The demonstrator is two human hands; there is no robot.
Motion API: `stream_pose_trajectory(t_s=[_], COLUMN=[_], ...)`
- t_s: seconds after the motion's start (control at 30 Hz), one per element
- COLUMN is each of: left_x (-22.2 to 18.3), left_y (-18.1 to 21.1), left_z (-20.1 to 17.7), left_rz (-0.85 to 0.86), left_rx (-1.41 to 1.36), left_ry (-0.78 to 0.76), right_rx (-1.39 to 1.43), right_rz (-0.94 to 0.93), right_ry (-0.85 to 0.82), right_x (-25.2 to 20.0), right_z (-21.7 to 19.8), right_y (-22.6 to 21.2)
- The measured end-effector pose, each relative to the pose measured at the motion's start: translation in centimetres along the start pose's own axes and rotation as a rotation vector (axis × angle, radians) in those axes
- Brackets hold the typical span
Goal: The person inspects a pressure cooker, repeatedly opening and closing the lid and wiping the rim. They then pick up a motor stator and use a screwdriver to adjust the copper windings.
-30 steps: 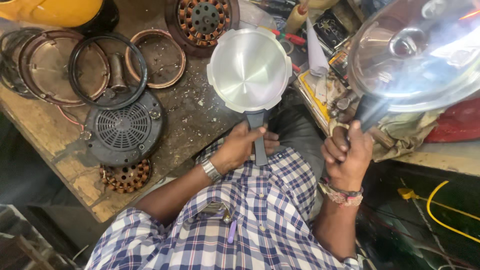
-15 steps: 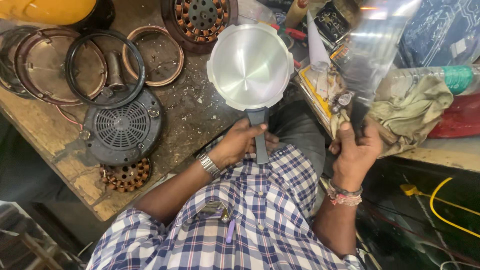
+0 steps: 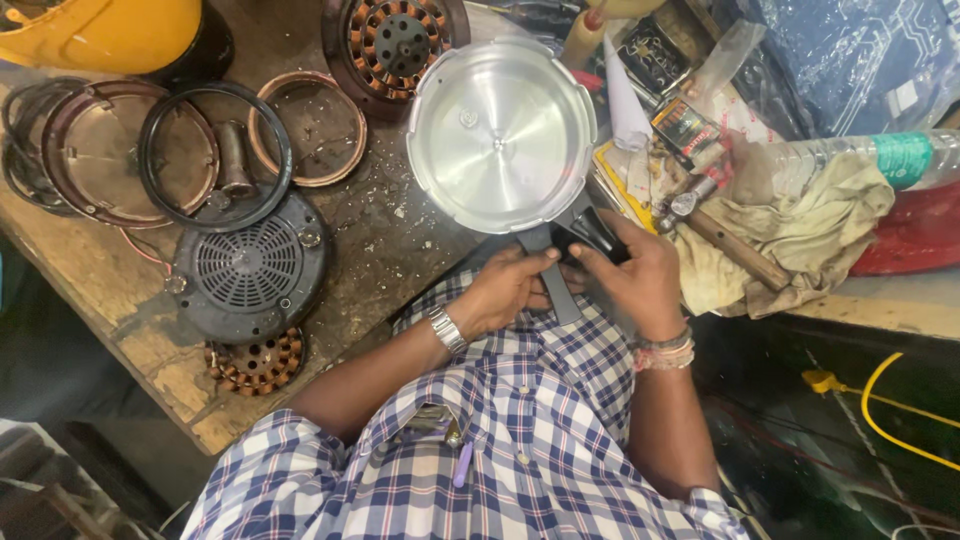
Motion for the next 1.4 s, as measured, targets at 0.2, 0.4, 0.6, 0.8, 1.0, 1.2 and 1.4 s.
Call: stream_pose_trajectory(t_s=[0.2,0.4,0.6,0.8,1.0,1.2,1.4], left_x=[-0.5,-1.2,-1.0,-1.3,-1.5,-1.7,-1.4], left_y=[0.0,-0.6,0.9,1.5,2.1,2.1,2.7], left_z=[-0.2,-0.3,-1.0,-1.2,-1.2,-1.2,-1.3], left_rz=[-0.042,-0.032,0.066,0.109,0.088,0.107,0.226], left_rx=[0.051,0.042,0.098,0.195,0.144,0.204,0.064], left_ry=[0.030,0.004,0.119,0.248,0.258,0.263,0.217], right_rx=[0.065,0.565,0.787,0.639,0.793,0.823,0.829], right_rz=[-0.234,-0.048,-0.018,-0.080,0.144,0.125,0.118], right_ry=[0.114,0.257,0.325,0.115,0.057,0.070,0.079], right_x=[-1.1,-3.6,-4.2,-3.5,-3.0,-3.1,-3.2], right_z=[-2.5,0.3,1.0,1.4,2.7,2.9,3.0], right_y=[2.5,11.0,13.0,8.1,8.2,8.5,8.5])
Point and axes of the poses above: each hand's wrist, its own x-axis towards the middle knuckle, its own z-axis out of the palm, y = z × x, the point moved 9 cm from there along x, towards the middle knuckle, and after that the axes turned 12 degrees about -y, right-handed, at the moved point
